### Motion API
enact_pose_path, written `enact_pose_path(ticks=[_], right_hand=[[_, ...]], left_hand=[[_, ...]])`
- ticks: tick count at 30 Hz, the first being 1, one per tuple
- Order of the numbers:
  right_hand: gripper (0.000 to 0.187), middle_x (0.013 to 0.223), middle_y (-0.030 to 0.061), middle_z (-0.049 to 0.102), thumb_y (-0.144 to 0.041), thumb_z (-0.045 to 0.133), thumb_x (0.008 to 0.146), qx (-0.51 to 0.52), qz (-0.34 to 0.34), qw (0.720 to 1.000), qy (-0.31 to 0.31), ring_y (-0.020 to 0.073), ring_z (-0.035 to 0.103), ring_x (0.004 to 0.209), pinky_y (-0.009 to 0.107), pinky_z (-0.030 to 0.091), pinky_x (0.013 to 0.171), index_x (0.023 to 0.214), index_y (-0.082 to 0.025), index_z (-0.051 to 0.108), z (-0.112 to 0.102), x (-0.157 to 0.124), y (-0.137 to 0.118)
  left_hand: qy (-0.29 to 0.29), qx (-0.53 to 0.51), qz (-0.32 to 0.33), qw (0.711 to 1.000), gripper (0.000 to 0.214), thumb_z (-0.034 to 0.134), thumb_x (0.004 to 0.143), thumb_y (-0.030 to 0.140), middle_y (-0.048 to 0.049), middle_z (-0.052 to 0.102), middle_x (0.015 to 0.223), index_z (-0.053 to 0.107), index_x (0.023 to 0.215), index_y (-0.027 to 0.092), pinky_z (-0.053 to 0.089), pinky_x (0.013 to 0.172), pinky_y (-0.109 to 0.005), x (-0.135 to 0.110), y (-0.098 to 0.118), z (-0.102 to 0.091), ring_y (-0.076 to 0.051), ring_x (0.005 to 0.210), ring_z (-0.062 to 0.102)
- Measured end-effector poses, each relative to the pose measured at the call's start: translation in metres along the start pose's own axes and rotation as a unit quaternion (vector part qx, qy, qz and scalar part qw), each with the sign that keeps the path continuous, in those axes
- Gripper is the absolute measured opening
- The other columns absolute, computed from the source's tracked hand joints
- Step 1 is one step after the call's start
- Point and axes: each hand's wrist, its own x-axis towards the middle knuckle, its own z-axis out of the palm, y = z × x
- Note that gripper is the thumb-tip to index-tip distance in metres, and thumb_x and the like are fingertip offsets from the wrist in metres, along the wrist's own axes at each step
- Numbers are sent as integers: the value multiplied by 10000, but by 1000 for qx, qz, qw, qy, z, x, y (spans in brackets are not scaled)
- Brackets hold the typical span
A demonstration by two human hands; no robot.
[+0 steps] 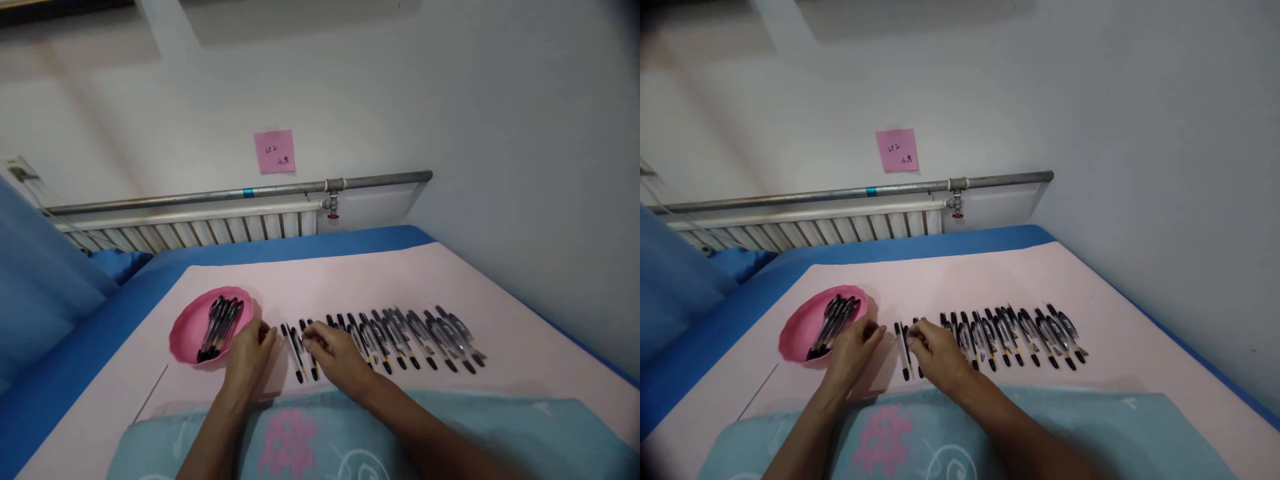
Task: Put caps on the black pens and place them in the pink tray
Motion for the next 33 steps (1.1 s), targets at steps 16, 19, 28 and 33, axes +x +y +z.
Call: enact_pose_path(ticks=[16, 19, 28, 33], right_hand=[[120, 658, -17, 552, -212, 455, 797, -47, -12, 999, -10, 104, 487, 622, 203, 334, 564, 784, -181, 571, -2, -1, 3], [134, 646, -15, 549, -249, 470, 795, -55, 1, 998, -20, 108, 481, 608, 203, 321, 539, 804, -186, 587, 3, -2, 7], [162, 629, -30, 543, -210, 479, 758, 66, 71, 994, -51, 81, 452, 503, 178, 302, 439, 898, -189, 558, 12, -2, 12], [158, 588, -48, 460, -210, 509, 732, 70, 82, 994, -16, 76, 432, 508, 176, 312, 452, 876, -173, 562, 8, 1, 10]], left_hand=[[-121, 22, -68, 990, 147, 589, 564, 174, -12, 529, 448, 496, 451, 186, 270, 503, -255, -4, -2, 17, -158, 498, 499], [-125, -110, -112, 980, 144, 574, 605, 220, 24, 492, 416, 488, 496, 185, 277, 448, -232, -5, 5, 13, -122, 414, 450], [-262, -427, -107, 859, 220, 614, 662, 355, 1, 556, 561, 556, 706, 147, 364, 426, -206, -14, 21, 15, -96, 455, 479], [-189, -184, -85, 961, 249, 592, 654, 403, 35, 483, 472, 508, 583, 180, 279, 424, -218, -10, 5, 11, -100, 412, 416]])
